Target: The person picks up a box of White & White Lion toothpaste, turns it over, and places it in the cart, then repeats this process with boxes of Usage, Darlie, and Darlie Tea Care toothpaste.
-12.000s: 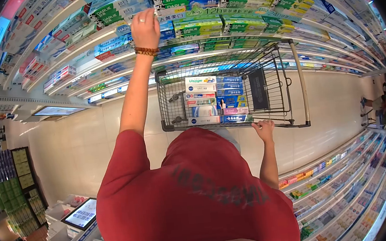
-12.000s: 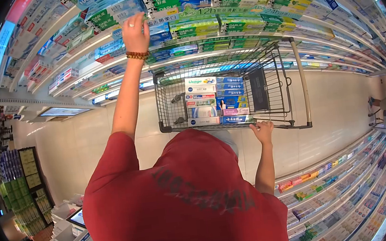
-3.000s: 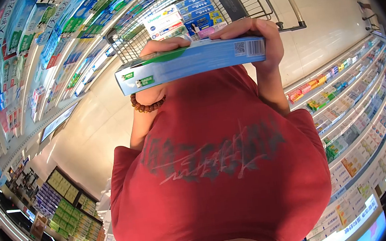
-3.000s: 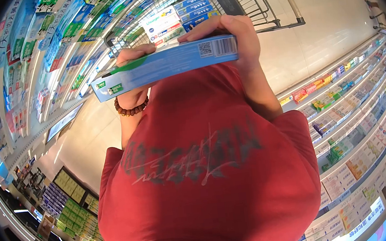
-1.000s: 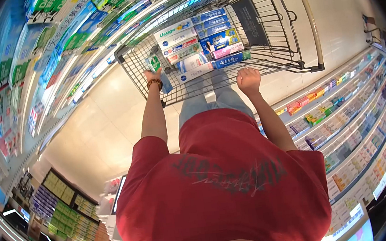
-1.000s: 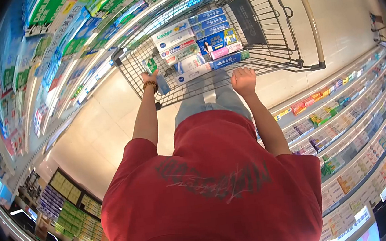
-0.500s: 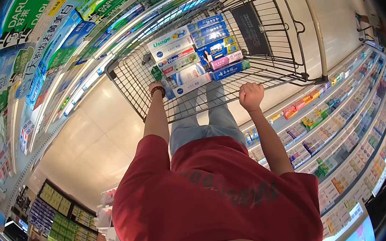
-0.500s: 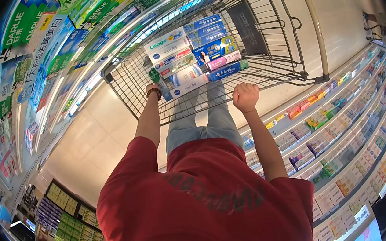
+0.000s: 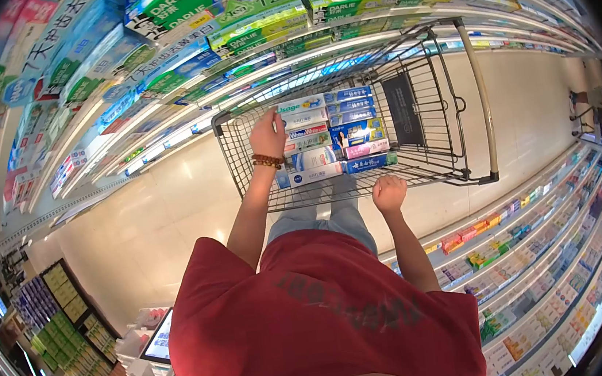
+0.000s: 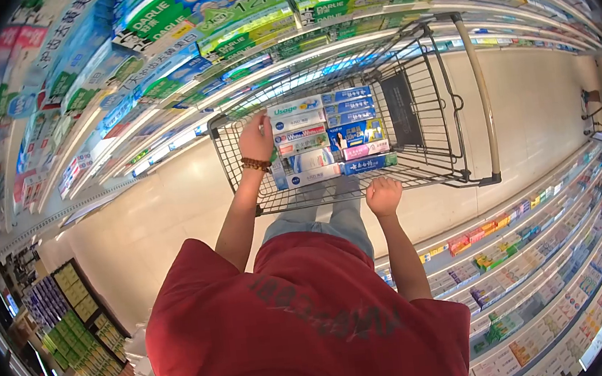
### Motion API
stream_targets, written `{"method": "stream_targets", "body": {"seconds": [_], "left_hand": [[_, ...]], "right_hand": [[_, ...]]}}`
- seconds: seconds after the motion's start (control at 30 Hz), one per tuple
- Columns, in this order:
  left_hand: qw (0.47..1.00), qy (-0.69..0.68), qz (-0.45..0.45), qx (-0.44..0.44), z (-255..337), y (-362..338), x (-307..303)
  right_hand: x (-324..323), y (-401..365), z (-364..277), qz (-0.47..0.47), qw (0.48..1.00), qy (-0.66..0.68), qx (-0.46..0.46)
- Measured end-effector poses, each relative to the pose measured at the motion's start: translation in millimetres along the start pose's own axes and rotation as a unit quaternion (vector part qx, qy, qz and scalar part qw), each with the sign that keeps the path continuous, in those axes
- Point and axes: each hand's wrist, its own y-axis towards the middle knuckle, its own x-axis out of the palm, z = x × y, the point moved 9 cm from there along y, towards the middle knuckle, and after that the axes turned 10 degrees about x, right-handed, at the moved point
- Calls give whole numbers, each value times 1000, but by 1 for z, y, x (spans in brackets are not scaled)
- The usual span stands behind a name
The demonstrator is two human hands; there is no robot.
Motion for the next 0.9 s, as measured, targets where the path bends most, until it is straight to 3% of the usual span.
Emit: {"method": "stream_targets", "body": {"seconds": [0.07,0.13,0.27,0.4,0.47,0.53,0.7,0.8,0.9], "left_hand": [[970,90,168,148,51,36,-81],[936,134,229,231,83,72,-142],[872,248,262,331,128,143,-211],[817,343,237,399,193,183,-223],[879,389,73,264,143,218,-195],[890,365,78,263,144,222,-194],[889,303,185,288,148,200,-223],[849,291,305,318,101,172,-249],[836,363,325,253,48,156,-288]], "right_hand": [[-3,-3,-1,3,1000,2,-3],[-2,-3,0,-12,1000,-11,-8],[-2,-8,0,1,1000,-8,-19],[2,-7,6,5,1000,7,-23],[3,-7,5,1,1000,-9,-22],[3,-8,4,1,999,-25,-21],[8,-9,5,3,999,-25,-35],[8,-11,5,14,999,-27,-36],[9,-7,6,16,999,-27,-36]]}}
